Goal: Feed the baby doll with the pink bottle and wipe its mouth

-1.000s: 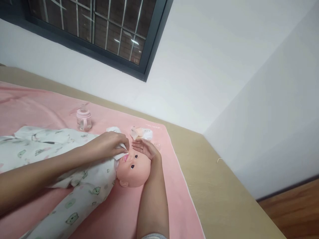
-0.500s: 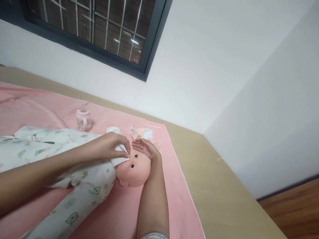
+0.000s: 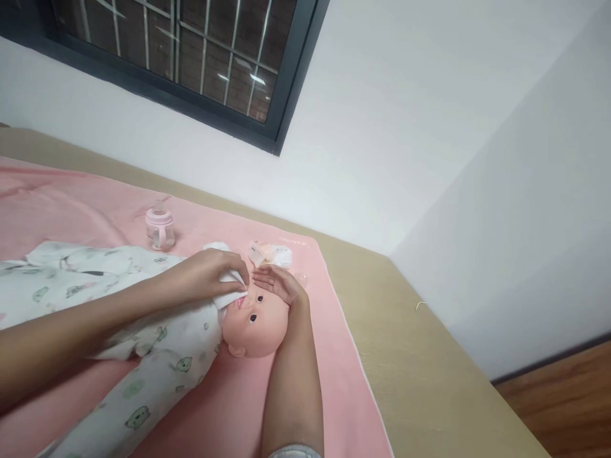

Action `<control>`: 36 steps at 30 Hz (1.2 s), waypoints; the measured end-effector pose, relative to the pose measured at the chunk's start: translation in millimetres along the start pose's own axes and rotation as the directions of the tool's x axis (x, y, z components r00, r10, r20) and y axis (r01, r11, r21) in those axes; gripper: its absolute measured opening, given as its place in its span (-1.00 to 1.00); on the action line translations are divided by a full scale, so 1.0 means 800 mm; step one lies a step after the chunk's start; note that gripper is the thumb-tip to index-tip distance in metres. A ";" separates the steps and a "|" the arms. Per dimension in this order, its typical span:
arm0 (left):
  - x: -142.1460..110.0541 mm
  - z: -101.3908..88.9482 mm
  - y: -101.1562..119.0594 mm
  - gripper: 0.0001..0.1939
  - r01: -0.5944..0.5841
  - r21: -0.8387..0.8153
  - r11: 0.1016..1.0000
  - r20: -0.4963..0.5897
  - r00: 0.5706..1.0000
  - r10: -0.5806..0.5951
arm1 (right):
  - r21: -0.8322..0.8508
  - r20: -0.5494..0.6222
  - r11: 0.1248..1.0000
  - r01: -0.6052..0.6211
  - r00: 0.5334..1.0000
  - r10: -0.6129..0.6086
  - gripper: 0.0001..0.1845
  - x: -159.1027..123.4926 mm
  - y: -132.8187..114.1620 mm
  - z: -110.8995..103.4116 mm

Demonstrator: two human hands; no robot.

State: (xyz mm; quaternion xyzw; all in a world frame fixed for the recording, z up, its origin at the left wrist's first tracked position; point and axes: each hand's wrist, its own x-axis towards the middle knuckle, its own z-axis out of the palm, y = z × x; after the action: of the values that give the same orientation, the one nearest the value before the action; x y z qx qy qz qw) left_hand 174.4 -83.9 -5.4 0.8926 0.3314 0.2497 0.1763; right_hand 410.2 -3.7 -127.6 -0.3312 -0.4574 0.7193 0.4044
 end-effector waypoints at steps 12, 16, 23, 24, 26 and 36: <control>0.003 -0.037 -0.036 -0.70 0.107 0.056 0.993 -0.092 0.991 -0.102 | -0.401 0.178 0.910 0.108 0.983 -0.038 -0.64 -0.040 -0.102 0.066; 0.003 -0.037 -0.035 -0.70 0.108 0.006 0.994 -0.112 0.988 -0.107 | -0.651 0.284 0.730 0.208 0.959 -0.019 -0.72 -0.055 -0.131 0.117; -0.002 -0.045 -0.040 -0.59 0.129 -0.080 0.988 -0.224 0.964 -0.144 | -0.780 0.170 0.585 0.222 0.975 -0.144 -0.69 -0.062 -0.139 0.152; -0.003 -0.049 -0.043 -0.54 0.141 -0.087 0.986 -0.252 0.955 -0.159 | -0.766 0.145 0.601 0.230 0.972 -0.187 -0.68 -0.060 -0.139 0.146; -0.006 -0.060 -0.051 -0.47 0.163 -0.089 0.983 -0.317 0.931 -0.184 | -0.732 0.054 0.642 0.225 0.960 -0.276 -0.66 -0.053 -0.135 0.128; -0.028 -0.122 -0.085 -0.51 0.324 -0.124 0.938 -0.472 0.812 -0.343 | -0.398 -0.240 0.900 0.179 0.926 -0.290 -0.56 -0.005 -0.068 0.039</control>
State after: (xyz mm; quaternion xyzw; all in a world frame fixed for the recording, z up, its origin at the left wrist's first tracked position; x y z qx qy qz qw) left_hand 70.5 -35.5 34.0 0.7252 0.5115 0.4375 0.1448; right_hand 400.9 -5.6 -65.6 -0.4458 -0.5561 0.5087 0.4830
